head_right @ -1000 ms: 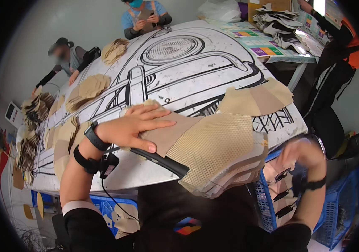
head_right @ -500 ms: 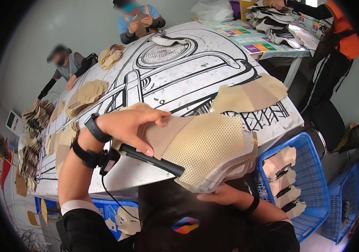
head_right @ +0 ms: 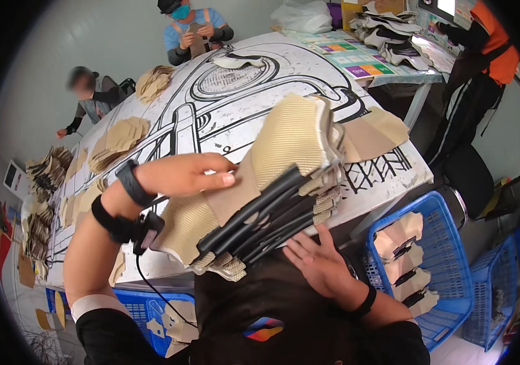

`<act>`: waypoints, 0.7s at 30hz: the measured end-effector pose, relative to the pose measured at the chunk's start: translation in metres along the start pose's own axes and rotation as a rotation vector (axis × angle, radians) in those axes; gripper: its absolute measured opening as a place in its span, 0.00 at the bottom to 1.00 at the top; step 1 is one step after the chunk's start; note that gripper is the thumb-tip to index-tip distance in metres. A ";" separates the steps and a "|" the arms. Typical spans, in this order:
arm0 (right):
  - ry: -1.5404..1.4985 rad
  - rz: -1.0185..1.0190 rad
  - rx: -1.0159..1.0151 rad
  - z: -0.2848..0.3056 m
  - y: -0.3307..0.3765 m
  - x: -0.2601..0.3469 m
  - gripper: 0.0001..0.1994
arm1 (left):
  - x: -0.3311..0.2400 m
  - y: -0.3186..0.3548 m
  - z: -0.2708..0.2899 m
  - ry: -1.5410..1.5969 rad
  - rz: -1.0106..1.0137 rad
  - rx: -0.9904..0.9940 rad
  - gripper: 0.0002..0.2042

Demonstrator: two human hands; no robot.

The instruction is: The recorder inspects and sorts padded fabric shoe upper components, checking their quality and placing them into a blue storage bin.

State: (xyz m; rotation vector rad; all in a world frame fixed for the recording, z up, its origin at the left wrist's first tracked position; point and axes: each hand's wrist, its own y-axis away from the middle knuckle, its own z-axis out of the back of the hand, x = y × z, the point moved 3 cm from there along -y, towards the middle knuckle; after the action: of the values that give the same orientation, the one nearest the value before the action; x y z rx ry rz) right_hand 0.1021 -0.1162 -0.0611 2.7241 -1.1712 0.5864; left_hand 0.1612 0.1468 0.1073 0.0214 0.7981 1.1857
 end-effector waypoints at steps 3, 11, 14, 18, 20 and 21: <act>-0.075 -0.098 0.005 -0.008 -0.009 -0.005 0.42 | 0.038 -0.013 -0.004 0.225 0.034 0.042 0.28; 0.140 -0.115 0.197 0.002 -0.014 -0.015 0.46 | 0.059 -0.014 -0.062 1.035 0.047 0.359 0.42; 0.064 -0.137 0.261 0.000 -0.006 -0.022 0.47 | 0.046 -0.007 -0.076 0.951 0.022 0.212 0.41; 0.120 -0.048 0.279 -0.013 0.009 -0.006 0.55 | 0.003 -0.002 -0.098 0.852 0.024 -0.008 0.39; 0.142 0.052 0.317 -0.022 0.024 0.019 0.58 | -0.032 -0.003 -0.106 0.955 0.052 -0.059 0.35; 0.170 0.071 0.325 -0.026 0.034 0.035 0.59 | -0.052 -0.008 -0.110 1.013 0.055 -0.077 0.34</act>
State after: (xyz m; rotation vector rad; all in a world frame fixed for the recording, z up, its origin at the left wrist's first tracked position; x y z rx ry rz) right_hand 0.0914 -0.1563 -0.0246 2.8234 -1.2281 1.0828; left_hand 0.0980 0.0581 0.0517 -0.6701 1.6327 1.2580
